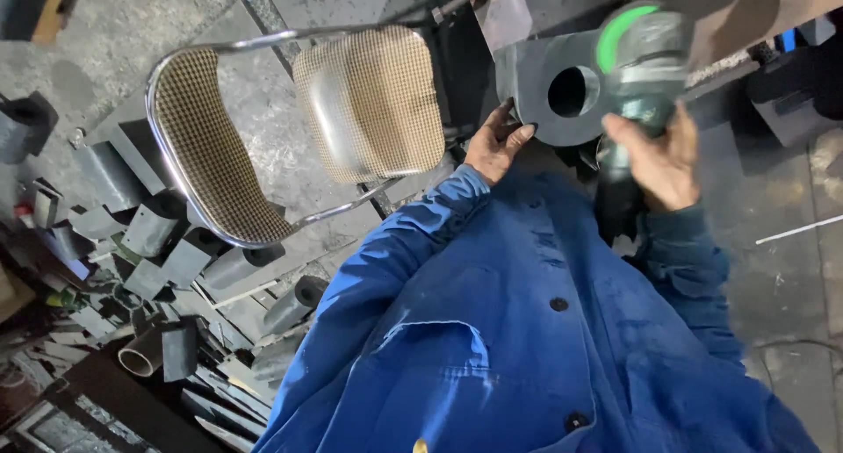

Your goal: Smoothing the edges and interior of large black industrial components using a hand-held angle grinder.

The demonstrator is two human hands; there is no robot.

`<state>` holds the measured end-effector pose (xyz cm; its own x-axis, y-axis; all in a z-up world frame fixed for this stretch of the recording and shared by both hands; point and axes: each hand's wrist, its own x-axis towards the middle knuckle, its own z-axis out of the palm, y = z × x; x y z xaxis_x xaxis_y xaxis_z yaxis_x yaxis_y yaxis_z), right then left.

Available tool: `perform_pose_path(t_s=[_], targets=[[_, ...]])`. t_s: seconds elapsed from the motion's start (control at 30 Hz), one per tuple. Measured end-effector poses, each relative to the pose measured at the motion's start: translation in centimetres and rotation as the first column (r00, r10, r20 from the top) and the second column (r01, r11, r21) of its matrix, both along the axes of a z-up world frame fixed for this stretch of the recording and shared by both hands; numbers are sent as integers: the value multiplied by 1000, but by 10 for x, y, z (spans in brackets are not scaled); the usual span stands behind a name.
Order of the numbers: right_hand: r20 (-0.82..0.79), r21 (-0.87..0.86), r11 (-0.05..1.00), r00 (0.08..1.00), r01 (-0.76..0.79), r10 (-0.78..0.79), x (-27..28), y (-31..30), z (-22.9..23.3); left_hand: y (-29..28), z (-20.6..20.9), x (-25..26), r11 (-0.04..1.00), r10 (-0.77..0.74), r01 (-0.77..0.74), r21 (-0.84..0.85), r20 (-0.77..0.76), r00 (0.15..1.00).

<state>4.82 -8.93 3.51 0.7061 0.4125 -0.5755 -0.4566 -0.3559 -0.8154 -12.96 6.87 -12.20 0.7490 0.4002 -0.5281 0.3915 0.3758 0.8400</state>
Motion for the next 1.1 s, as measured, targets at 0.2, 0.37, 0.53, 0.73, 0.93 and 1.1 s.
perform_pose_path(t_s=[0.2,0.37,0.53,0.73,0.93,1.1], targets=[[204,125,931,927,-344,315,-22,29,11,-5,-22,-1,993,73,-66,-97,64,995],[-23,-172,969,984,-177,176,2,7,9,5,15,2,1000,4,-5,-25,-30,1000],[206,-246,932,926,-265,318,-11,24,-7,3,-2,2,998,27,-27,-60,3,1000],[111,-121,939,935,-323,336,-9,26,4,0,-1,1,989,84,-77,-123,51,995],[3,-130,973,982,-189,191,-15,33,3,2,3,4,997,20,-19,-80,17,1000],[150,71,929,924,-364,351,-28,34,-12,-2,-9,1,992,77,-67,-109,91,993]])
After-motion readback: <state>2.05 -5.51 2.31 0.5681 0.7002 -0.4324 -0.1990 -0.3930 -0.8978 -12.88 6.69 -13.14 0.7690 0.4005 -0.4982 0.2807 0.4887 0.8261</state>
